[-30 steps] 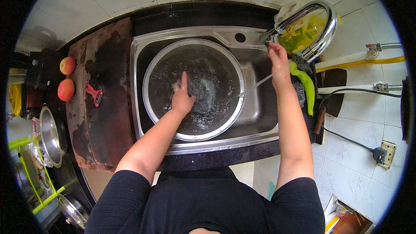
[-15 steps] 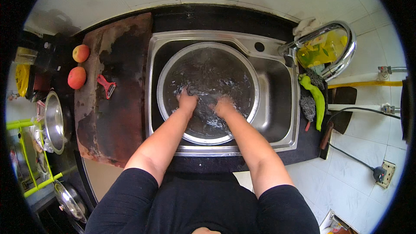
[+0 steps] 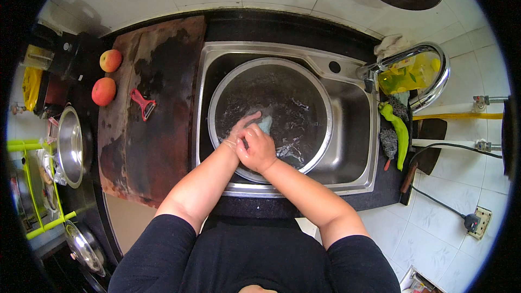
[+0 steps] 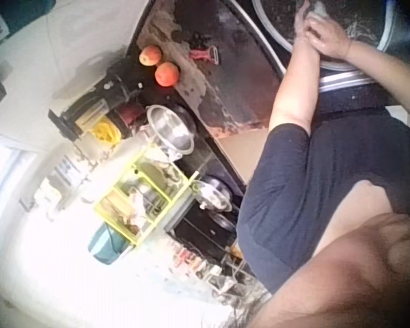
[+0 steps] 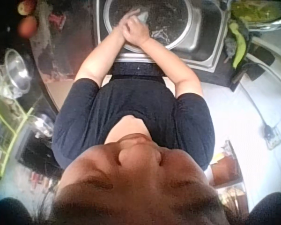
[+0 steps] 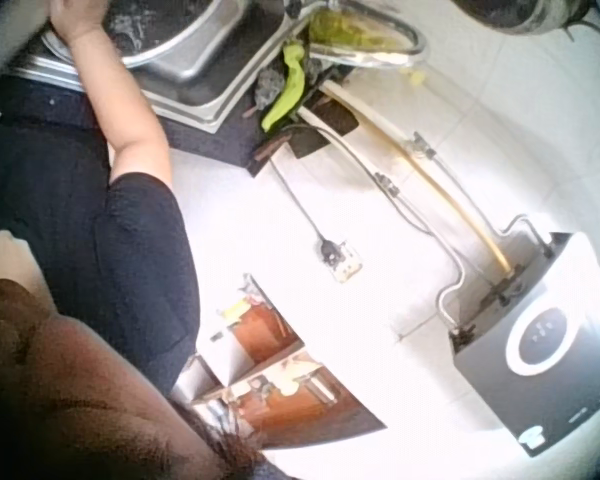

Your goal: The person cleans a black glass stovetop using a grey cloth. They wipe the surface around the burners and the adjacent countertop, repeatedly rinsing the cloth in a sink filled with water and wringing it out before continuing the cleaning process.

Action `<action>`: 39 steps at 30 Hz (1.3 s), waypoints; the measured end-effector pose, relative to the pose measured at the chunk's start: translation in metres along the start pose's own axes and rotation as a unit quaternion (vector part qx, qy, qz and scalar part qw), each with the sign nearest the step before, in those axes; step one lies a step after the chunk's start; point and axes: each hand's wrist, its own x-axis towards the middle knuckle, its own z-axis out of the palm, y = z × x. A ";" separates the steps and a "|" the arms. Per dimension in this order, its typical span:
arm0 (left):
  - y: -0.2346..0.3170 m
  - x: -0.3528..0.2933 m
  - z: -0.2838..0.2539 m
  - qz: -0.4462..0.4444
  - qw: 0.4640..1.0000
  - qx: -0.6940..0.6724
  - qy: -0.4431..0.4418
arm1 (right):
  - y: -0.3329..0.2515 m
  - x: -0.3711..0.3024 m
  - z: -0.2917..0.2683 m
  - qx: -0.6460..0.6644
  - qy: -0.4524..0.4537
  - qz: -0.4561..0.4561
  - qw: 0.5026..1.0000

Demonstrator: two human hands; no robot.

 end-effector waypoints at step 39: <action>-0.005 -0.058 0.110 0.150 0.983 0.031 0.099 | 0.035 -0.010 -0.066 0.643 0.102 0.518 0.554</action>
